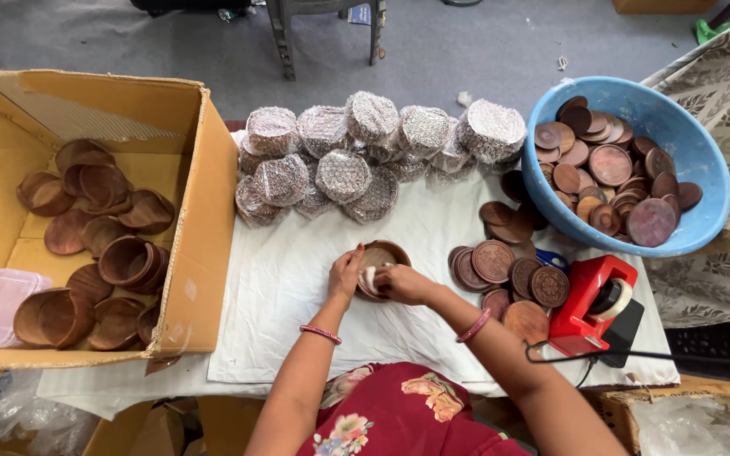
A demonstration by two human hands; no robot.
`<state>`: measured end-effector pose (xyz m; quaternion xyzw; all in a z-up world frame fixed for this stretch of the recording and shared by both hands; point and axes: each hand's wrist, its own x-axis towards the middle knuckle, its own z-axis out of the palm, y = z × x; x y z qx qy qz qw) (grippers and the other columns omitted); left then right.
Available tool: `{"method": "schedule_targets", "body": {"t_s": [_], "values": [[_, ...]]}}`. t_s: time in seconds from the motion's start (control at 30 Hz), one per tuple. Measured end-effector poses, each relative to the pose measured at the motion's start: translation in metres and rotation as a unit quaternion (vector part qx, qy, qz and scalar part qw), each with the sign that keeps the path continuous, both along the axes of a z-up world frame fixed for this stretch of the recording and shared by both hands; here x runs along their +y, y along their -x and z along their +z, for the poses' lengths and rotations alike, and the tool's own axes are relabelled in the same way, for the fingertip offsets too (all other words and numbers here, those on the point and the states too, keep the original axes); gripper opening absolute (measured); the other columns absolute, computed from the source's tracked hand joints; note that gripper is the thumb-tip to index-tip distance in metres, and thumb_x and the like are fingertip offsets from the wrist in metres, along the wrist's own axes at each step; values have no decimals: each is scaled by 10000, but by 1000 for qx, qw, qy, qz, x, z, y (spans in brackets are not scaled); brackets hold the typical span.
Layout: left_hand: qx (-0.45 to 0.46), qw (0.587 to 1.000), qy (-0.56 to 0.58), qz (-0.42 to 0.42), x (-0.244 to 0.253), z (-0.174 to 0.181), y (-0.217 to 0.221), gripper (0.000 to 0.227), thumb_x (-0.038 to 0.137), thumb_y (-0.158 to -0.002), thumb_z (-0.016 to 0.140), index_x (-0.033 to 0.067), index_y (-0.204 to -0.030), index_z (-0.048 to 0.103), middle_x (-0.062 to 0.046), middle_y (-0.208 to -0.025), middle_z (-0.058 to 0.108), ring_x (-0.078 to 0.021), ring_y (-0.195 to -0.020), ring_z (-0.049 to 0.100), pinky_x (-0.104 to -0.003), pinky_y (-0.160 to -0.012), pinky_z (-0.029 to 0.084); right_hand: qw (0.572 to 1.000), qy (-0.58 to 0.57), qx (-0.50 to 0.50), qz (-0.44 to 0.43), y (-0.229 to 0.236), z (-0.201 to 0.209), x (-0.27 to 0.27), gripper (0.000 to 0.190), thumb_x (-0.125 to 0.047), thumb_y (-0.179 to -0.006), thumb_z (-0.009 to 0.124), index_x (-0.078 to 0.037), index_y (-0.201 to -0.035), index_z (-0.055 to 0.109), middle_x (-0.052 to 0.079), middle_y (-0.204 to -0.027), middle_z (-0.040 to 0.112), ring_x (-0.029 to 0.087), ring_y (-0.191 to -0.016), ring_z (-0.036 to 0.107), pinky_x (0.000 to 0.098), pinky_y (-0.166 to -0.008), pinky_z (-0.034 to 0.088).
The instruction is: The person wipes the interior and exterior surfaces of small wooden bowls using a white cloth. The person handles the bowls one at a time, rotating them to clean all sides, and places the cleaned items into a cardboard box.
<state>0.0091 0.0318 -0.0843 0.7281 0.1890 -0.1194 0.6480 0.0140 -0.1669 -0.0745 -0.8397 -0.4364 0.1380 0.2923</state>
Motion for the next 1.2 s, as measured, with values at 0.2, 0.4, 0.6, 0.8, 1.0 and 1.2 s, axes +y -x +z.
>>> {"method": "schedule_targets", "body": {"t_s": [0.2, 0.4, 0.6, 0.8, 1.0, 1.2], "values": [[26, 998, 53, -1, 1, 11, -2, 693, 669, -897, 617, 23, -1102, 761, -35, -857, 648, -144, -802, 529, -310, -711, 467, 959, 207, -139, -136, -10, 47, 31, 198, -139, -961, 644, 2, -1100, 652, 145, -1214, 609, 281, -960, 692, 379, -814, 578], [1, 998, 52, 17, 5, 0, -3, 664, 650, -933, 585, 26, -1063, 771, -35, -873, 694, -140, -823, 592, -288, -748, 492, 974, -13, -210, -86, 9, 49, 41, 248, -185, -807, 664, -59, -1021, 682, 152, -1246, 627, 324, -1131, 641, 478, -892, 496], [26, 999, -20, 13, 0, 11, 2, 645, 645, -903, 603, 64, -1125, 771, -151, -949, 741, -226, -883, 646, -347, -782, 509, 914, 250, -276, -163, 8, 34, 34, 264, -201, -915, 573, -99, -1087, 746, 94, -1123, 676, 227, -1013, 655, 423, -864, 472], [-41, 998, -25, 41, -6, -6, 6, 678, 659, -905, 582, 43, -1130, 756, -141, -1050, 761, -259, -999, 686, -360, -878, 517, 876, 415, -94, -226, 0, 19, 73, 258, -264, -934, 574, -160, -827, 785, 13, -825, 748, 205, -744, 702, 438, -644, 461], [-48, 997, -57, 30, -5, -9, 4, 688, 683, -915, 536, 67, -1135, 751, -154, -1072, 763, -291, -1028, 683, -379, -903, 503, 921, 347, -79, -156, -12, -37, 47, 229, -270, -896, 608, -139, -847, 789, 55, -809, 751, 226, -759, 742, 399, -642, 558], [-7, 999, -43, 28, -2, 8, 3, 707, 702, -937, 473, 82, -1115, 763, -170, -1054, 767, -307, -1002, 688, -399, -869, 510, 906, -71, -79, -411, 4, 47, 68, 254, -239, -984, 580, 3, -1062, 599, 239, -987, 624, 429, -878, 618, 507, -780, 509]]}}
